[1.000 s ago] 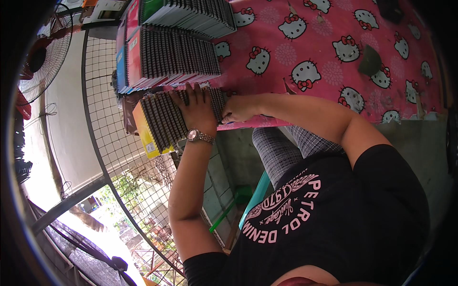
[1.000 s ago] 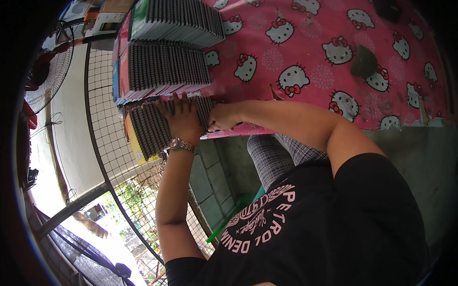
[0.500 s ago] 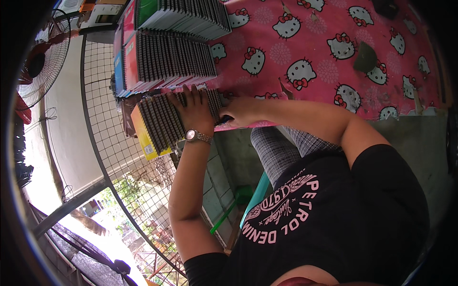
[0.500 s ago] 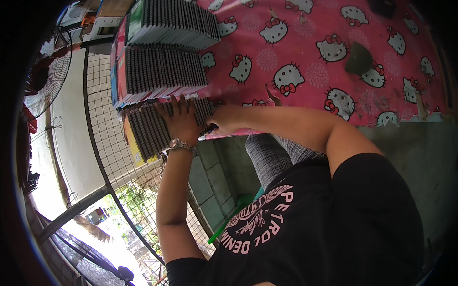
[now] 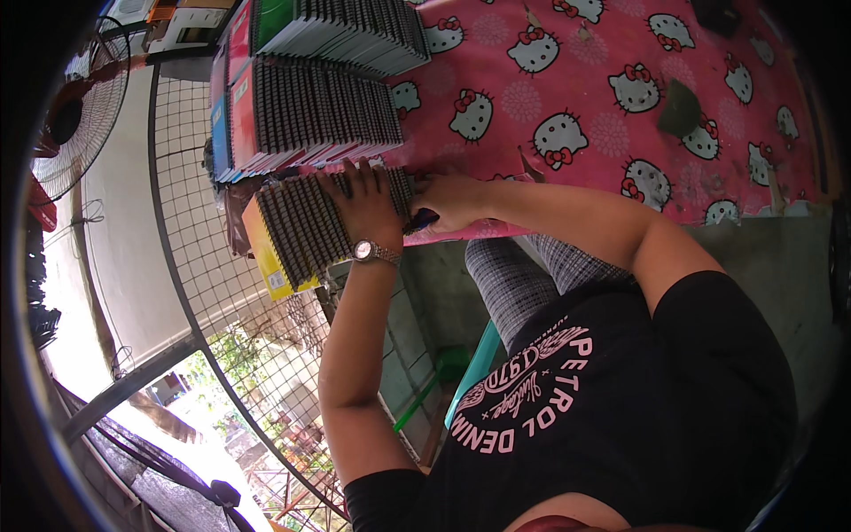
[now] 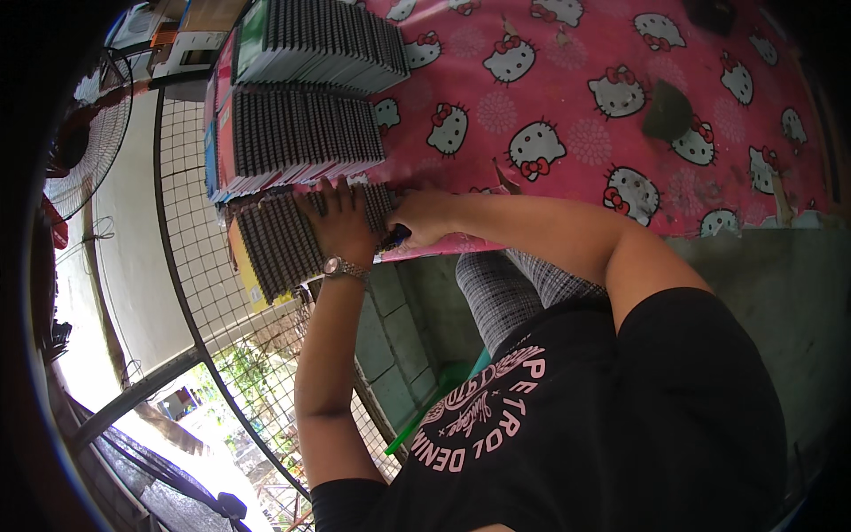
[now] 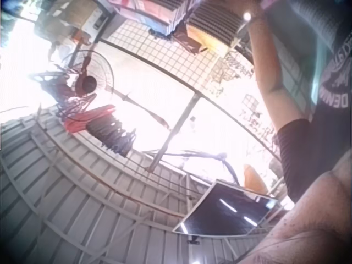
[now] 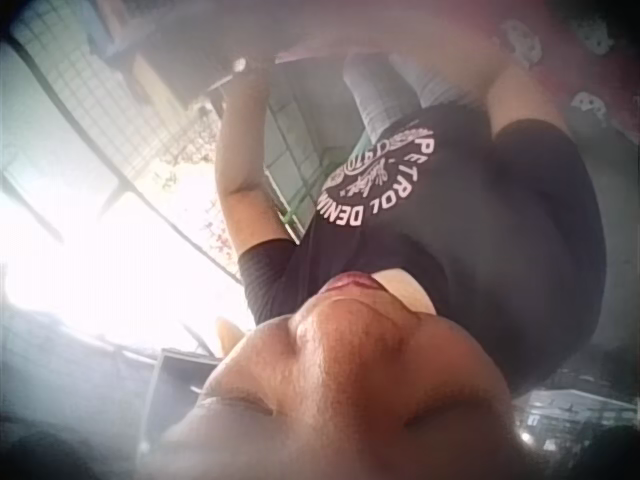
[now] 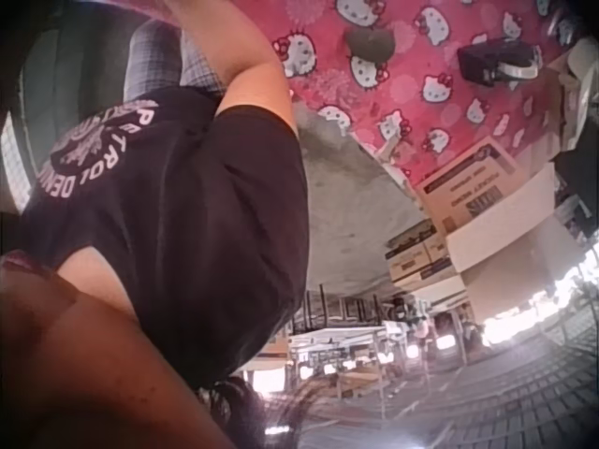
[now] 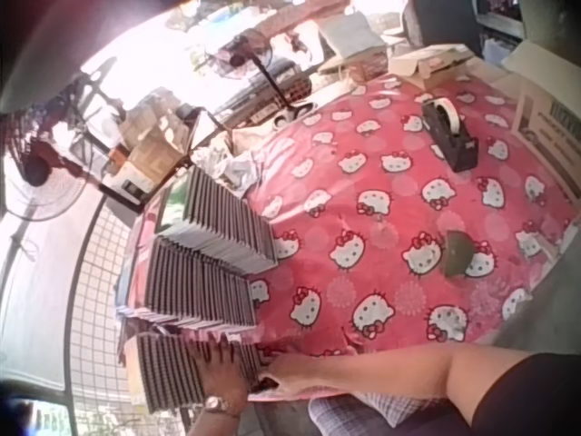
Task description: The person organizes stacks of wire-bound notebooks on a table, aligning the edges of the stacks by hand and moving individual notebooks to different piles.
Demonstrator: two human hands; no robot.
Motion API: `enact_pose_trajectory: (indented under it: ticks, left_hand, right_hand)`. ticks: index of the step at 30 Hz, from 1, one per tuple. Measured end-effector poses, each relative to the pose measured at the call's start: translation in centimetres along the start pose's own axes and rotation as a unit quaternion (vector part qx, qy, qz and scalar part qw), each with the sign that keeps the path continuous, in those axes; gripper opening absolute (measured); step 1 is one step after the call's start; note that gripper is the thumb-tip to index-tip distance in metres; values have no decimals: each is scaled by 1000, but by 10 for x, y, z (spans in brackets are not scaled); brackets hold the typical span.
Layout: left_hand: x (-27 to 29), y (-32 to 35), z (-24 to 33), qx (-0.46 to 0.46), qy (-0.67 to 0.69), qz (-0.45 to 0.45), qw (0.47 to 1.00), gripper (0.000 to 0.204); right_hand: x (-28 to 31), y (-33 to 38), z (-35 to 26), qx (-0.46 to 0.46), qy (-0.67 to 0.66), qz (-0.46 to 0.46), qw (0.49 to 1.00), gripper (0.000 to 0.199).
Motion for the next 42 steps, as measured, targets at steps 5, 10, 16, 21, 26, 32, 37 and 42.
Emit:
enact_pose_trajectory:
  ticks: [5, 10, 16, 21, 26, 32, 37, 42]
  left_hand:
    - [-4, -5, 3, 12, 10, 21, 1000, 54]
    - [-8, -7, 5, 6, 16, 16, 1000, 54]
    - [-8, -5, 11, 20, -4, 87, 996, 84]
    - [-11, -6, 11, 6, 26, 54, 998, 85]
    - [4, -11, 15, 0, -15, 31, 999, 84]
    - [-19, -3, 21, 3, -15, 37, 999, 75]
    - [-8, -7, 19, -22, 16, 26, 999, 68]
    - [-11, -8, 20, -32, 1, -5, 999, 63]
  right_hand:
    - [-15, -16, 13, -10, -13, -25, 1000, 36]
    - [-26, -23, 27, -106, -105, -124, 981, 34]
    - [-2, 2, 3, 30, 35, 23, 999, 39]
    - [-14, -9, 8, 5, 39, -21, 999, 39]
    - [-50, -35, 40, -143, -63, -227, 961, 38]
    - [-17, -11, 4, -11, 53, -54, 997, 49]
    - [-12, -3, 4, 0, 94, -25, 995, 60]
    - [-12, -1, 5, -1, 74, -3, 997, 61]
Point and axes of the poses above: each hand's wrist, its own y-axis away from the middle knuckle, its own x-axis out of the back of the hand, z = x × y, the point moved 8 cm from there along -y, towards the middle knuckle, and after that the axes turned 11 degrees about -y, right-handed, at the moved point
